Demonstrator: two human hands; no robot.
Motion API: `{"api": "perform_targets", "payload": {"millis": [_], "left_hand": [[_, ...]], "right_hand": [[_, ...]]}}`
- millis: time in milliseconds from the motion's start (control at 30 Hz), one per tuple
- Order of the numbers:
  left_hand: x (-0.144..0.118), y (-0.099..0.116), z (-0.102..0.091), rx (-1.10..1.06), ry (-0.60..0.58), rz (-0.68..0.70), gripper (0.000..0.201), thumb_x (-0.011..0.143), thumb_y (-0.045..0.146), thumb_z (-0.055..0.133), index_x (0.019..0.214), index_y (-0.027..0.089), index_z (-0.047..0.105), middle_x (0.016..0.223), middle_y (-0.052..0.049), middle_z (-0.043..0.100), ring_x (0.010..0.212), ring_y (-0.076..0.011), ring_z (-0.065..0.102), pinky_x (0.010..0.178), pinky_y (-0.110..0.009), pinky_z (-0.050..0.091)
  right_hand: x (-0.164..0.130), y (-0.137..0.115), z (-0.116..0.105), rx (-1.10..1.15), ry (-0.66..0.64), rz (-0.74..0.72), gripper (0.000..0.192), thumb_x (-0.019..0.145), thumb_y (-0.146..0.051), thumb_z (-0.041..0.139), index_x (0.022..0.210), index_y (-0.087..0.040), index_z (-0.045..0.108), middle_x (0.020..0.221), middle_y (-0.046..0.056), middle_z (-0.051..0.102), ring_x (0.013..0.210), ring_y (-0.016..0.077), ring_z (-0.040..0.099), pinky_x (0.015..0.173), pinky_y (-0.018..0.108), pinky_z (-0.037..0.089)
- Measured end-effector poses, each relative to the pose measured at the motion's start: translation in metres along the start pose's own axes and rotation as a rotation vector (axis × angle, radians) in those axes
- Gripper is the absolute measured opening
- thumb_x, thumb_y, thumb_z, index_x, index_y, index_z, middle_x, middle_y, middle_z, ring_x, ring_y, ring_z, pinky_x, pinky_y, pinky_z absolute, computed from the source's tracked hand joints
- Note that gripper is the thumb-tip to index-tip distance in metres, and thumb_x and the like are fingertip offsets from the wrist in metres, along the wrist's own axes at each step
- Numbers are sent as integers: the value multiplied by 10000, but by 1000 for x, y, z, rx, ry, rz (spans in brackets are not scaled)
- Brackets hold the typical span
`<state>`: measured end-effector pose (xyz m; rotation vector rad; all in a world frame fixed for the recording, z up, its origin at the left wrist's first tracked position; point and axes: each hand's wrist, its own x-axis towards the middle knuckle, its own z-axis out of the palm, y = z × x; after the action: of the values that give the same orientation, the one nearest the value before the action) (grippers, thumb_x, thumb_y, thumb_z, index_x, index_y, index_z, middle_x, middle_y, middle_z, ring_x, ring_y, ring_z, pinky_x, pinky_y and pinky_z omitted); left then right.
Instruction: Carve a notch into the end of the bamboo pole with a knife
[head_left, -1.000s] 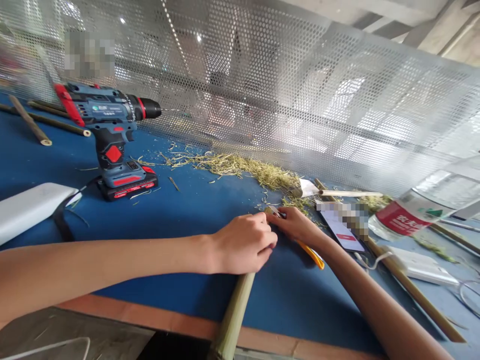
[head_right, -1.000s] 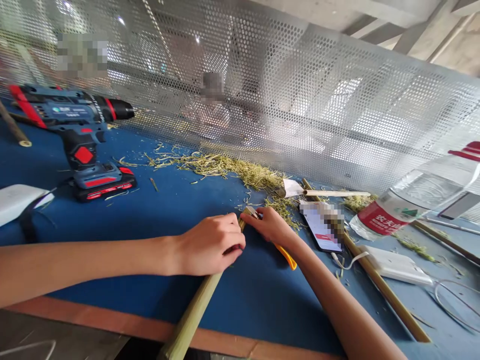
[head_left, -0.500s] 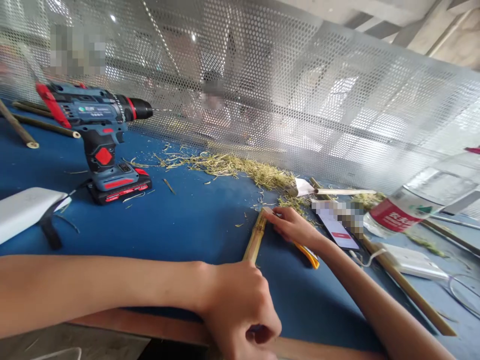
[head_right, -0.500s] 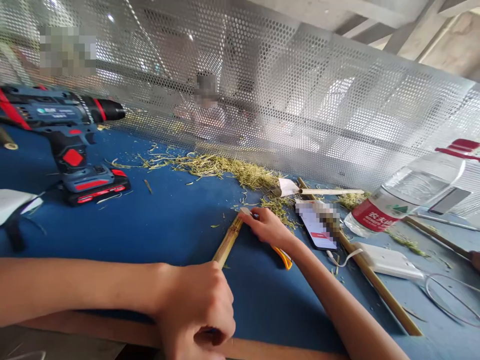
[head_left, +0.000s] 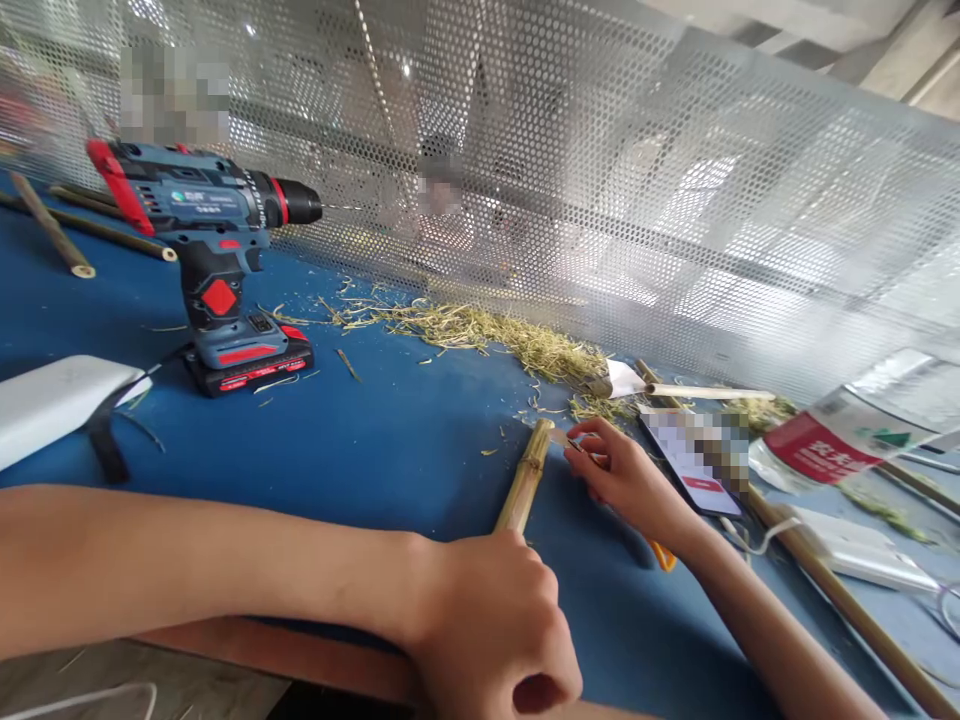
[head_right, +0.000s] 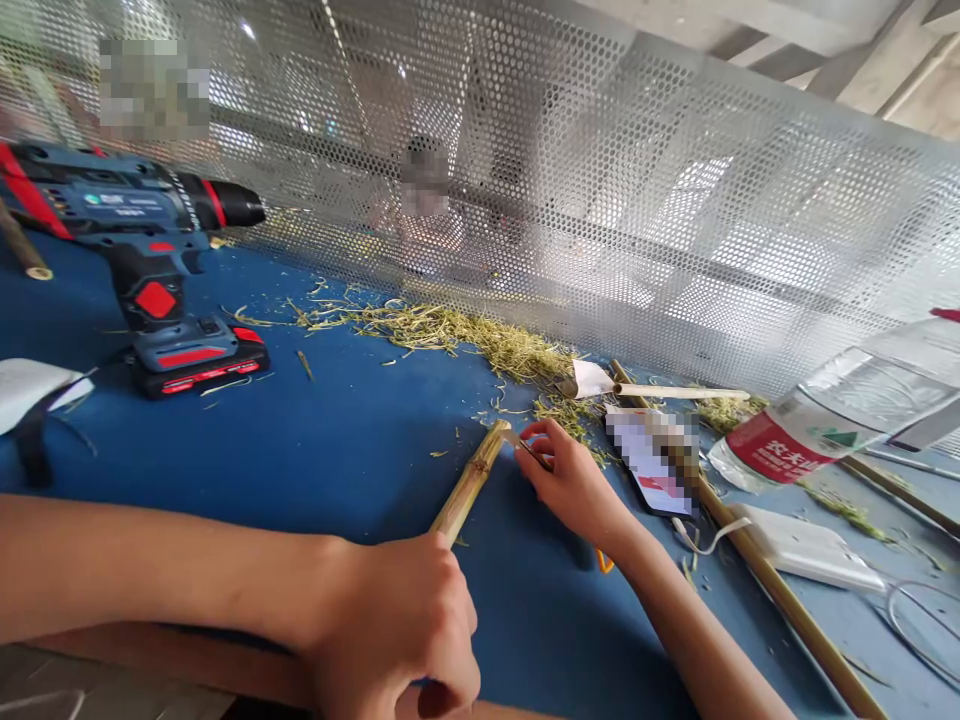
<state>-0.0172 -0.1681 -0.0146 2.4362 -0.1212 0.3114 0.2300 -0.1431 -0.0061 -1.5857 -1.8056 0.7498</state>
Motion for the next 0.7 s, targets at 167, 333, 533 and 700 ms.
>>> {"api": "perform_targets", "payload": {"millis": [167,333,533,700], "left_hand": [[-1,7,-1,4,21,-33,274,677,265,815,569,226,567,477,67,487,468,-145,421,460,-331,262],[0,6,4,-1,115,-88,291,797,358,729,589,231,570,487,56,518,510,-154,467,523,-331,296],[2,6,14,160,306,-158,254,779,290,669,576,221,533,479,55,490,543,-150,404,771,-387,399],[2,7,11,150,238,-191,230,803,305,651,610,210,570,480,67,462,521,-127,379,817,-398,394]], "right_hand": [[3,0,-3,50,40,159,530,838,-715,754,961,-207,667,724,14,688,531,160,586,523,309,490],[0,-9,-17,195,-93,220,596,752,-759,844,724,-180,707,645,16,644,581,136,569,556,269,460],[-3,-11,-23,198,4,42,604,909,-814,676,895,-210,656,770,9,673,560,137,601,530,276,522],[1,-1,-8,-51,-50,81,631,985,-813,514,814,-215,618,604,-25,560,439,121,474,419,266,374]]}}
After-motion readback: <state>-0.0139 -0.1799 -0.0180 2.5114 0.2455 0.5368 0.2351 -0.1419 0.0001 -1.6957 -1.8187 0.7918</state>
